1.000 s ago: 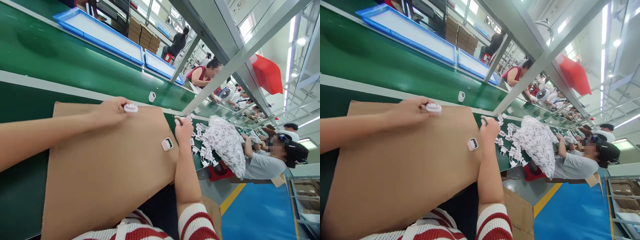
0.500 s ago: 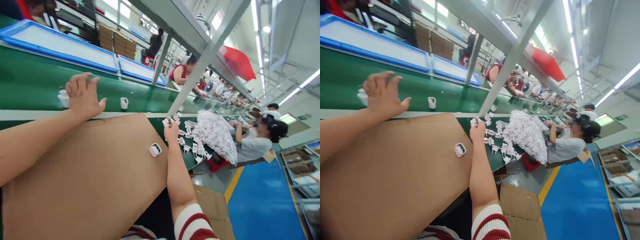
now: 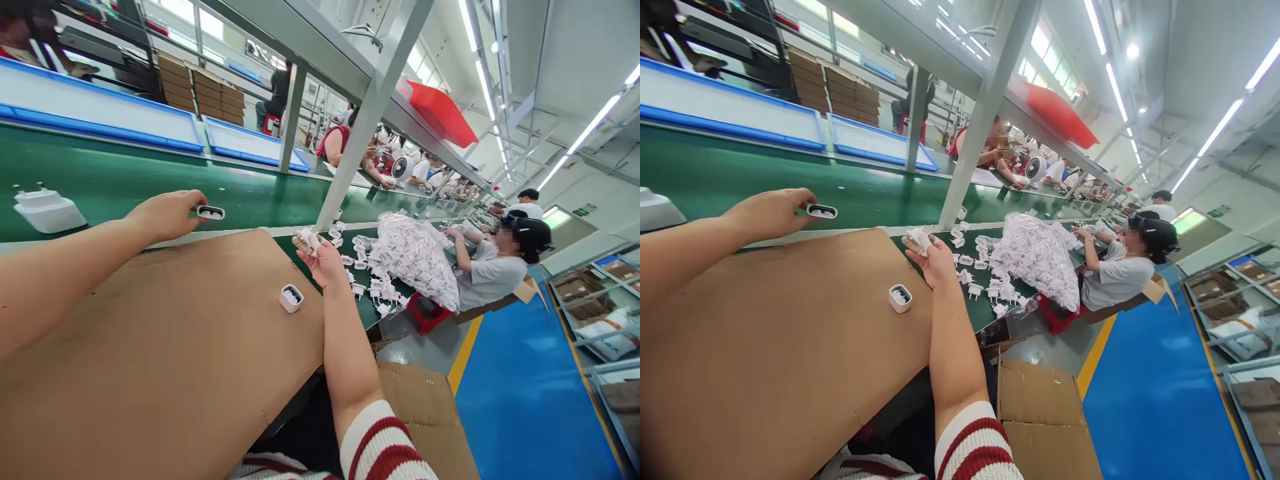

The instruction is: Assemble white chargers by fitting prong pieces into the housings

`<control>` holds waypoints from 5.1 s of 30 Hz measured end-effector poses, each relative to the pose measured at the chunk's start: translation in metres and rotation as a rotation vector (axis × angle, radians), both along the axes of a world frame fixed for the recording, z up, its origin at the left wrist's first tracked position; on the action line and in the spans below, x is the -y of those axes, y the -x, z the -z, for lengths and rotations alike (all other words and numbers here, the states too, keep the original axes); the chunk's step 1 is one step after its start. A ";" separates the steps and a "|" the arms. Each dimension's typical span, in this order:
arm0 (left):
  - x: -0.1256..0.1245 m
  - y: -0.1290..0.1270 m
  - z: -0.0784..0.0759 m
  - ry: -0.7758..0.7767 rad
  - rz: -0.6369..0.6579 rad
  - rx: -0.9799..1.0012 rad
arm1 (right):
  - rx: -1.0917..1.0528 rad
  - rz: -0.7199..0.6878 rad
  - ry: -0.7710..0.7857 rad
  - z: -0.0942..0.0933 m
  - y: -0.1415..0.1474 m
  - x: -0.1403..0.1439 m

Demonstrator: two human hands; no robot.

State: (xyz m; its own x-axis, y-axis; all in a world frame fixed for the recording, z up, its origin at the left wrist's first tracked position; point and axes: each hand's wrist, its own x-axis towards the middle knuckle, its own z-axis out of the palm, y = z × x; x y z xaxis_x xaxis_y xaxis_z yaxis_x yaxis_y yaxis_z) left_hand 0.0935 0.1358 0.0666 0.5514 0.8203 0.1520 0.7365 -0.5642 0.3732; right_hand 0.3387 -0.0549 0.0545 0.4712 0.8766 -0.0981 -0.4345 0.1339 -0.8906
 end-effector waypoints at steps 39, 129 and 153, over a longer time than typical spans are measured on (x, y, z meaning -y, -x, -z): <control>0.156 0.038 0.074 0.269 0.219 0.526 | 1.171 -0.271 -0.083 0.014 0.096 0.040; 0.157 0.017 0.067 0.392 0.192 0.557 | 1.042 -0.218 -0.177 0.004 0.068 0.028; 0.157 0.017 0.065 0.382 0.224 0.560 | 1.581 -0.331 -0.278 0.010 0.073 0.034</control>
